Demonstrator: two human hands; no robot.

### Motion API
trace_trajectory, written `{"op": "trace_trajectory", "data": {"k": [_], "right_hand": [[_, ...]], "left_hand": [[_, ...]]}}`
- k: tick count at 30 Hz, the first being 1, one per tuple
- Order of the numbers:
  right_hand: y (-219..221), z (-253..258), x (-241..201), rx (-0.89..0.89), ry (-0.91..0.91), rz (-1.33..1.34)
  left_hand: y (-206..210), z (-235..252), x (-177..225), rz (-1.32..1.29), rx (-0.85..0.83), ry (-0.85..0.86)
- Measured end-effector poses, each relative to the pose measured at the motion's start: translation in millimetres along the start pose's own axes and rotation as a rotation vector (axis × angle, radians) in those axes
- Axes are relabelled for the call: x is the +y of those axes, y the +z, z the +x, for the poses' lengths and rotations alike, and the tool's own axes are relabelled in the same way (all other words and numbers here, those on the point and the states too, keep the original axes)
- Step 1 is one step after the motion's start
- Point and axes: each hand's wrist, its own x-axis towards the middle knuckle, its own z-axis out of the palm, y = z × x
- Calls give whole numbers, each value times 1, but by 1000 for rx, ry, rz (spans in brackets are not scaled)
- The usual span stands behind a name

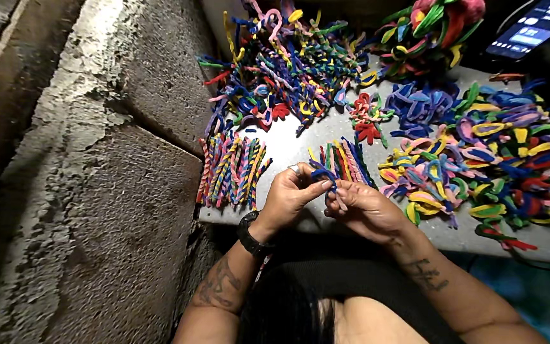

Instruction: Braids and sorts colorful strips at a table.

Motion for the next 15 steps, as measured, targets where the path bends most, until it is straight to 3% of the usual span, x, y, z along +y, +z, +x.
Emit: {"op": "trace_trajectory", "data": {"k": [2,3,6,8,11,15], "right_hand": [[-2,1,-1,-30,-22,-29],[-2,1,-3,-28,-83,-180],[2,1,-2,132,-454,-1031],[1,5,7,238,-709,-1381],[0,10,12,292,-831,-1509],[0,8,12,252,-785,-1460]], "left_hand": [[0,0,1,-7,-4,-1],[-1,0,2,-12,1,-7],[1,-1,3,-4,52,-32],[4,-3,3,24,82,-56],[5,-3,3,32,91,-57],[1,-5,2,57,78,-61]]}}
